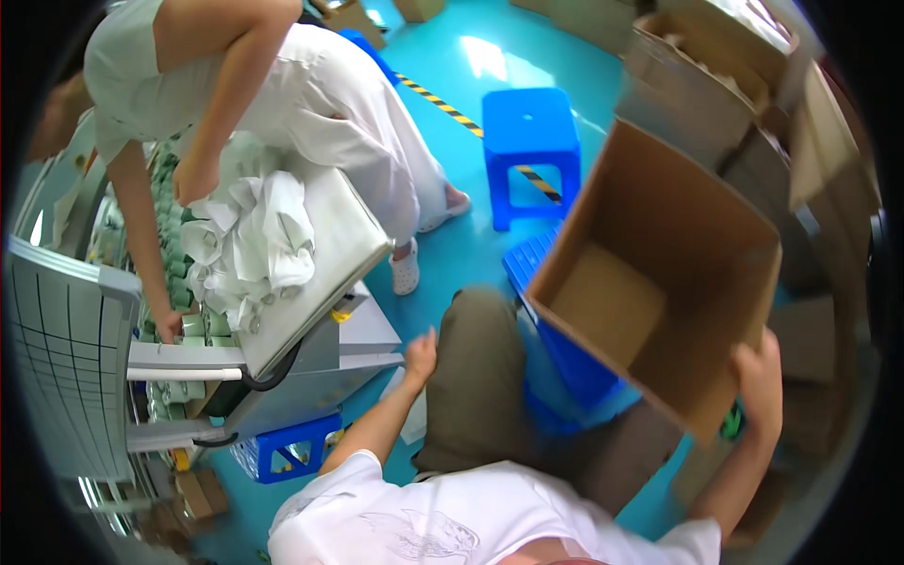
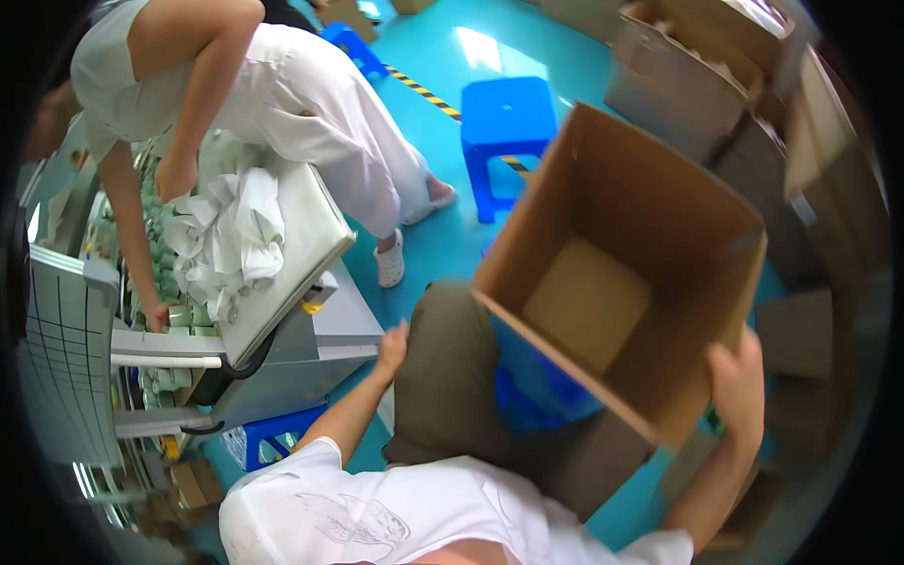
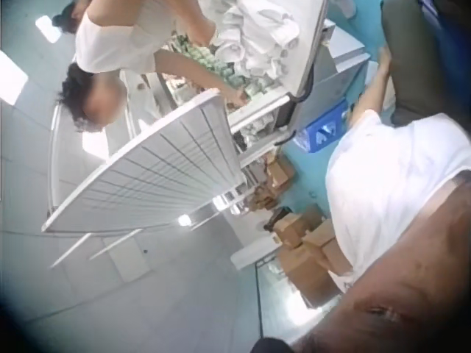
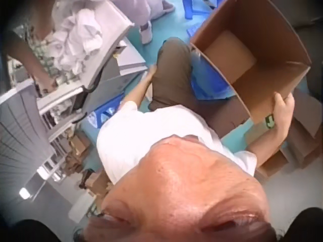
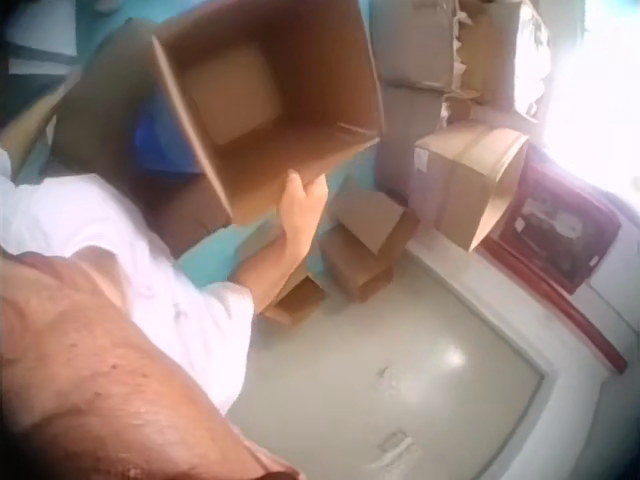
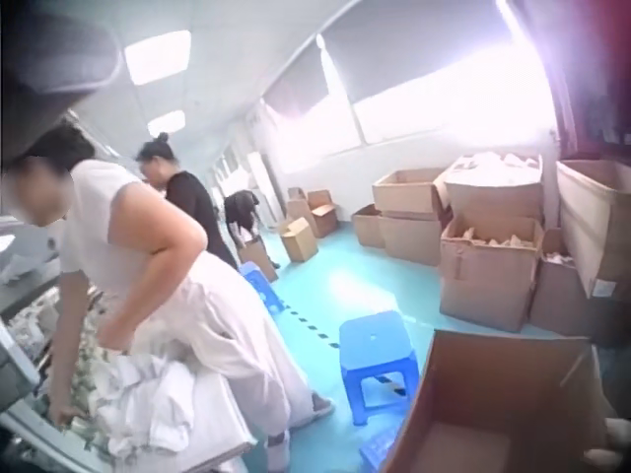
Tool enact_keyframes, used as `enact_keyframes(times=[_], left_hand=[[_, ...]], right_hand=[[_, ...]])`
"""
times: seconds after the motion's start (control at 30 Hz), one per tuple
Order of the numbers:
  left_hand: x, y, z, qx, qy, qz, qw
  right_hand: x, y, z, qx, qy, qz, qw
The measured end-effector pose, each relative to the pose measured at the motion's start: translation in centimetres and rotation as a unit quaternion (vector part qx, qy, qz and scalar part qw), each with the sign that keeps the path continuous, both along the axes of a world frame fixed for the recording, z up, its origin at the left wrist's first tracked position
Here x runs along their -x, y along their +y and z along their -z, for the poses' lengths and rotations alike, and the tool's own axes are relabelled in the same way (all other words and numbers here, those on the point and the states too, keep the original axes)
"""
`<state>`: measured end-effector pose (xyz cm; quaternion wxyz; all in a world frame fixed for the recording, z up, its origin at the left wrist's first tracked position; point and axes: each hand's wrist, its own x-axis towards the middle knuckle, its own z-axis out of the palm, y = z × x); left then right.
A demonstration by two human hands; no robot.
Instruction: Packing items wrapped in white protective bags into a cardboard box on a production floor.
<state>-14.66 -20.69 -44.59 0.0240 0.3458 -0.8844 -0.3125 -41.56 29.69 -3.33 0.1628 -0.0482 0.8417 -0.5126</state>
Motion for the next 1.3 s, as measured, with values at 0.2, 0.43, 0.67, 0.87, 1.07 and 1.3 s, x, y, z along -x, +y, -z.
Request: enact_keyframes(times=[0.2,0.43,0.67,0.87,1.07,1.3], left_hand=[[9.7,11.8,-33.3,-0.434,0.264,-0.013,0.861],[16.4,18.7,-37.6,-0.639,0.121,0.03,0.759],[18.8,20.3,-36.5,-0.655,0.156,-0.027,0.738],[16.5,17.4,-27.3,-0.697,0.286,0.052,0.656],[11.2,19.8,-21.2,-0.581,0.228,-0.091,0.776],[14.8,21.3,-30.1,0.299,0.315,0.335,0.836]], right_hand=[[2.2,-1.4,-0.9,-0.137,0.016,0.089,0.986],[-10.0,-5.4,1.8,-0.015,0.116,0.33,0.937],[-11.1,-9.4,4.0,0.309,-0.042,0.399,0.862],[-12.6,-9.3,8.9,0.466,-0.039,0.404,0.786],[-16.8,-7.2,18.5,0.415,-0.115,0.372,0.822],[-14.3,-7.1,9.4,-0.314,0.441,0.178,0.822]])
